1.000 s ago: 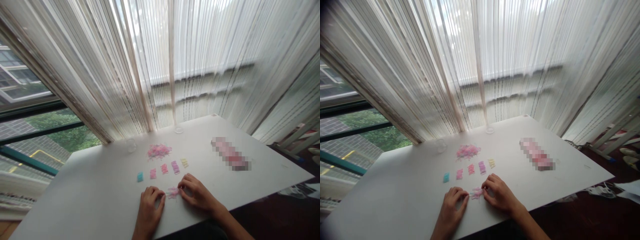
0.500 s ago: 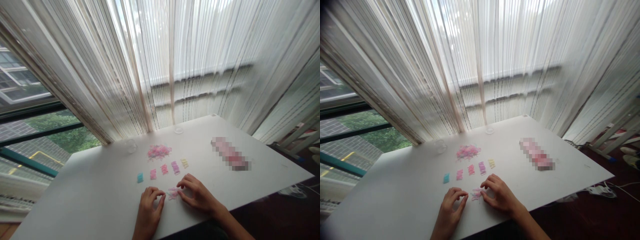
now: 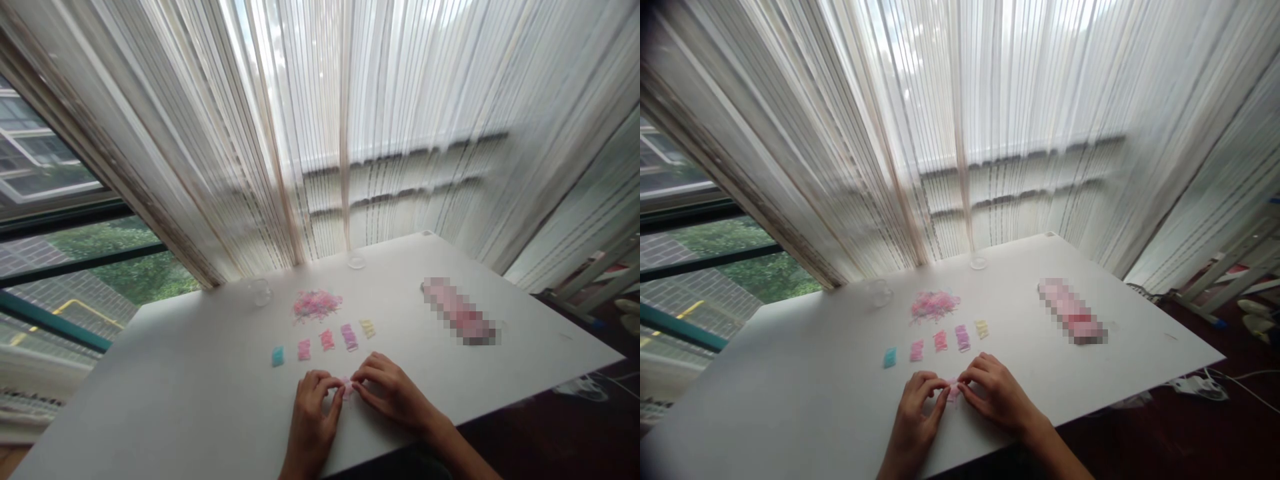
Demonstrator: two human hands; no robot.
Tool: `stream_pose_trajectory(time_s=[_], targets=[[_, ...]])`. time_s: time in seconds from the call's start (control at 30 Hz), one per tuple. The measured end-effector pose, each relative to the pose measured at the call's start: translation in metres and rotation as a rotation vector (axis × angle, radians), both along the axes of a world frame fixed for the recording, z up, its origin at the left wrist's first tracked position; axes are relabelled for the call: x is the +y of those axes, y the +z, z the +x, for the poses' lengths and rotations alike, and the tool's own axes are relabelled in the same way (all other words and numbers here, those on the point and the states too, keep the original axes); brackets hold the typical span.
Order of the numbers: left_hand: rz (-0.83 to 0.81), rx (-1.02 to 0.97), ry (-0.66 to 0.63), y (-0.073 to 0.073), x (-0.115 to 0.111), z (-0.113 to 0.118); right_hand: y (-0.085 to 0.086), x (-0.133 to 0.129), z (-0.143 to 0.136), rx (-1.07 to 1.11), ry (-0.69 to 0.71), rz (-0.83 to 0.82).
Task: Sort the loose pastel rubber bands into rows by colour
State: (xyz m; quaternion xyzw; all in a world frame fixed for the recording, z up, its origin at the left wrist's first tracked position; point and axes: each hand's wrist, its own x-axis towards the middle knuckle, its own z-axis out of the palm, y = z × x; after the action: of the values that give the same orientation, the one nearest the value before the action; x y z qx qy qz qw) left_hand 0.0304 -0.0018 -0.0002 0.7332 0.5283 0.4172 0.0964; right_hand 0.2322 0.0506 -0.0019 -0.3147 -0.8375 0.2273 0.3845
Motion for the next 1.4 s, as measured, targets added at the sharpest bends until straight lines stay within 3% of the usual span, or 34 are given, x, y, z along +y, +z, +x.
stream_pose_trajectory(time_s=[0.2,0.4,0.57,0.7,0.9,1.4], targets=[[0.031,-0.007,0.03,-0.002,0.0,-0.001,0.005,0.0,0.002,0.043,-0.051,-0.043],[0.06,0.016,0.093,-0.004,0.0,-0.002,0.012,0.024,0.034,-0.004,-0.231,-0.072],[0.073,0.023,0.113,-0.008,0.001,-0.002,0.005,0.047,0.05,-0.117,-0.3,-0.092],[0.066,0.013,0.118,-0.009,0.001,-0.003,-0.001,0.046,0.046,-0.084,-0.354,-0.044],[0.043,0.007,0.12,-0.008,-0.001,-0.003,-0.001,0.037,0.042,-0.138,-0.283,0.027],[0.037,-0.004,0.118,-0.007,0.0,-0.003,-0.002,0.037,0.041,-0.178,-0.296,0.079]])
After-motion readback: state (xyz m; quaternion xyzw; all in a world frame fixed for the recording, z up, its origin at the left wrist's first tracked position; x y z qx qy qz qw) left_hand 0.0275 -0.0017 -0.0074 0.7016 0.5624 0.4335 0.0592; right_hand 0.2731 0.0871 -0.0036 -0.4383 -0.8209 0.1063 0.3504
